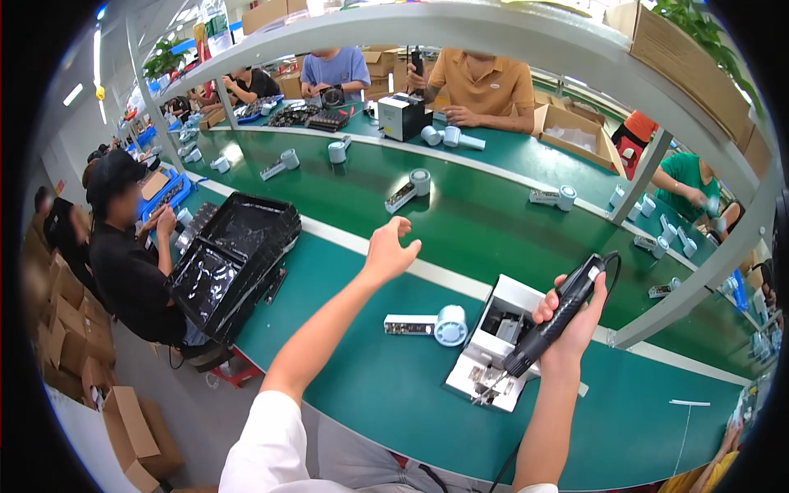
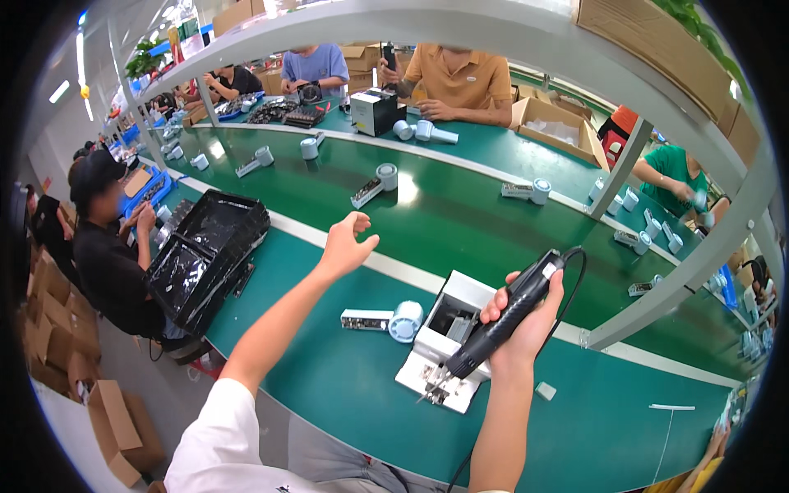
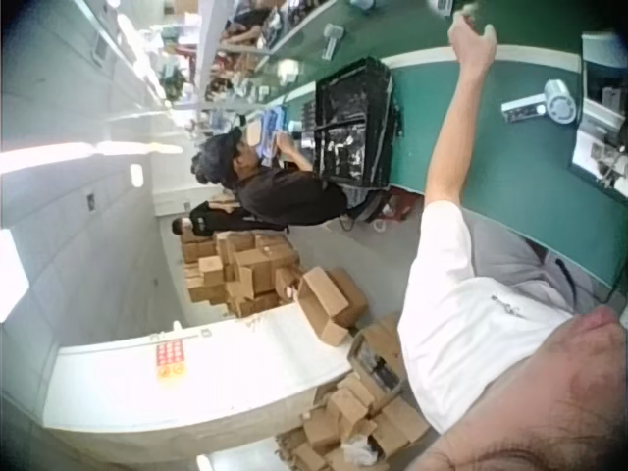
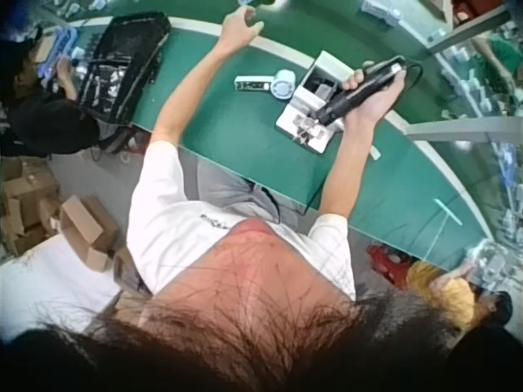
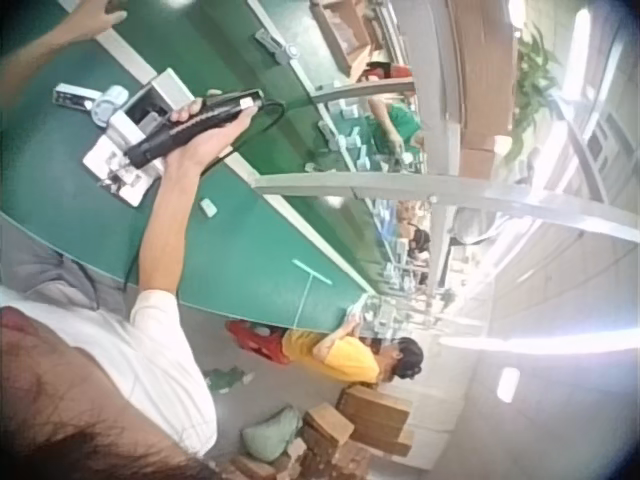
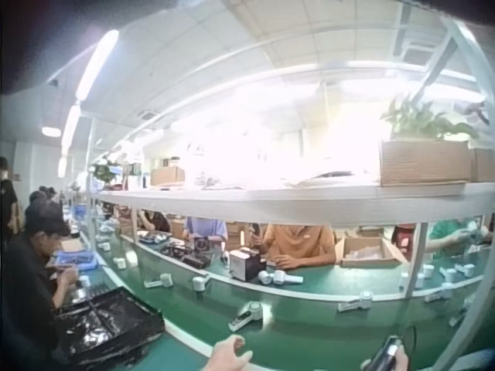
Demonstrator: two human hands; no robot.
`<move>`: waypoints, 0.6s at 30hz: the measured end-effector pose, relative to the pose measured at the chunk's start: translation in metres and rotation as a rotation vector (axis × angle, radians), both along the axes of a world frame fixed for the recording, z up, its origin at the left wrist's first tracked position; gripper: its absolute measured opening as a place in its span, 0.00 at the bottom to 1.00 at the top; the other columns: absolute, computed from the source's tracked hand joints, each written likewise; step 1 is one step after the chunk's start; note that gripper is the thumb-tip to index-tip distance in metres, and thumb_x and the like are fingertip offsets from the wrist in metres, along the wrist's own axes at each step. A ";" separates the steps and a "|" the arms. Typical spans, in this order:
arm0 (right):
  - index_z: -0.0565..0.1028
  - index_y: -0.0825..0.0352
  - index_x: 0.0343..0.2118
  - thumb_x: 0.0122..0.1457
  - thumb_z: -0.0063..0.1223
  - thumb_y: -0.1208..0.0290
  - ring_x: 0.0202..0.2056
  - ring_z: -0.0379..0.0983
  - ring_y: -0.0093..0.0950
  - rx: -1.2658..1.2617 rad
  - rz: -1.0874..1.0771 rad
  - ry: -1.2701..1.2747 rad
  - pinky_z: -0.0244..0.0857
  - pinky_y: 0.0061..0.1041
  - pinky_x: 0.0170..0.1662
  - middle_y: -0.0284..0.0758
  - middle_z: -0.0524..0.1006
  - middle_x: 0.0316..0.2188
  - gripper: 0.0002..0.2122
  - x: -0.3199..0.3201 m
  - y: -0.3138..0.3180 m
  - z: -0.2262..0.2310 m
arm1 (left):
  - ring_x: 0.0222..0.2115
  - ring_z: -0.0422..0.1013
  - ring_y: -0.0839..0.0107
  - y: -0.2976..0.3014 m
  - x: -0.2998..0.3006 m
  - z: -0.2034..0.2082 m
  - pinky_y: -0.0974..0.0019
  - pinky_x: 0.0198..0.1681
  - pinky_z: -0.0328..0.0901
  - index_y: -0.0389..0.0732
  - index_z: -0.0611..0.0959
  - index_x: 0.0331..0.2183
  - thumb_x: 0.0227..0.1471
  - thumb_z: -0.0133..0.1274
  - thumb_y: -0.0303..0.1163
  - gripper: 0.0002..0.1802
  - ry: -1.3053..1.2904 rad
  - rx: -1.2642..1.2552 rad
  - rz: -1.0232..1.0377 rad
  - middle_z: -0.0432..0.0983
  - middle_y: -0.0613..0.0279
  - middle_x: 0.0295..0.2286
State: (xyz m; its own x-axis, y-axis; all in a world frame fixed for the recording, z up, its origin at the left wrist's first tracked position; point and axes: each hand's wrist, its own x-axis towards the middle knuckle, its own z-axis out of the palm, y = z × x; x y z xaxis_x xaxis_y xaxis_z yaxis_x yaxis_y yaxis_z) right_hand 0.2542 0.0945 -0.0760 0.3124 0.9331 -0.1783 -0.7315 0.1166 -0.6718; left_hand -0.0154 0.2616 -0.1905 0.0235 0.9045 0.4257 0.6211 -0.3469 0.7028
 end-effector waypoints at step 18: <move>0.68 0.65 0.31 0.60 0.38 0.34 0.12 0.61 0.24 -0.029 0.002 0.053 0.58 0.24 0.16 0.32 0.64 0.12 0.31 -0.003 -0.002 0.001 | 0.37 0.76 0.45 0.106 -0.013 0.018 0.47 0.42 0.71 0.36 0.77 0.38 0.42 0.61 0.31 0.19 0.527 -0.120 0.157 0.79 0.44 0.33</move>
State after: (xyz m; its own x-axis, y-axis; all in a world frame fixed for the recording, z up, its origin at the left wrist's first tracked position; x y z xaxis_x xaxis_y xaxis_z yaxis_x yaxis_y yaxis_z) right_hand 0.2512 0.0922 -0.0753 0.3000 0.9278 -0.2218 -0.7667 0.0962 -0.6348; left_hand -0.0288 0.3676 -0.1726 0.0662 0.9558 0.2864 0.9365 -0.1585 0.3127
